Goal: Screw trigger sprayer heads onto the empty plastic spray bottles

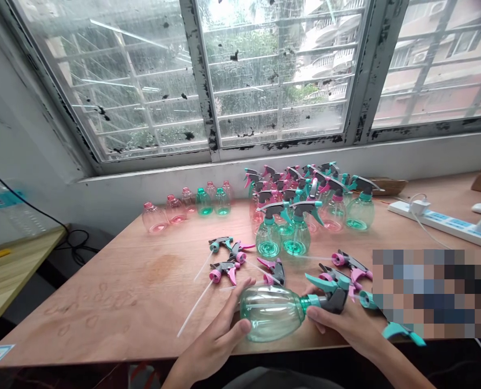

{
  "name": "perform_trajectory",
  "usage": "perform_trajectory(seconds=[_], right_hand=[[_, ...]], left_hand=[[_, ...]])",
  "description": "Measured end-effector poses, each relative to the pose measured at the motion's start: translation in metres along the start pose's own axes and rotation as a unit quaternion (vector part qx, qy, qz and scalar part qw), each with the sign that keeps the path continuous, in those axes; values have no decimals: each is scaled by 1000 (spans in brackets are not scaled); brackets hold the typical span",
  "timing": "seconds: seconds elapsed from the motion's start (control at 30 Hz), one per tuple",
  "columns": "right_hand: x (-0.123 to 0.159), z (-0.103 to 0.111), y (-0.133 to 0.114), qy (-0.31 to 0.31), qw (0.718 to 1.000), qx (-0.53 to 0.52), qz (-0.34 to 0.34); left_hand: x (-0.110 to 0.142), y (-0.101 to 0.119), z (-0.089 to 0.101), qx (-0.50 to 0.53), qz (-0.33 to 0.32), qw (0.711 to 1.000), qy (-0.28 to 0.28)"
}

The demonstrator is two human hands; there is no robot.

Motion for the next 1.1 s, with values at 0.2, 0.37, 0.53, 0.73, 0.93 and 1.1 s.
perform_trajectory(seconds=[0.2,0.37,0.53,0.73,0.93,1.1], right_hand=[[1,1,2,0,1000,24,8],[0,-2,2,-15,1000,11,-7],[0,-3,3,-7,1000,8,-24],[-1,0,8,1,999,21,-24],[-3,3,2,15,999,47,0],[-2,-1,2,6,1000,18,-14]], left_hand=[[-3,-5,-2,66,-3,998,14],[-3,-3,-3,7,30,999,29],[-1,0,-1,-25,32,999,16],[1,-2,4,-11,46,999,14],[1,-2,2,-18,38,999,10],[-1,-2,-1,-30,32,999,-1]])
Point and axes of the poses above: each hand's wrist, its own x-axis away from the middle knuckle, its own z-axis out of the back of the hand, y = z × x, the point moved 8 cm from there along -x, towards the middle knuckle, and after that the axes turned 12 degrees about x, right-handed, at the moved point
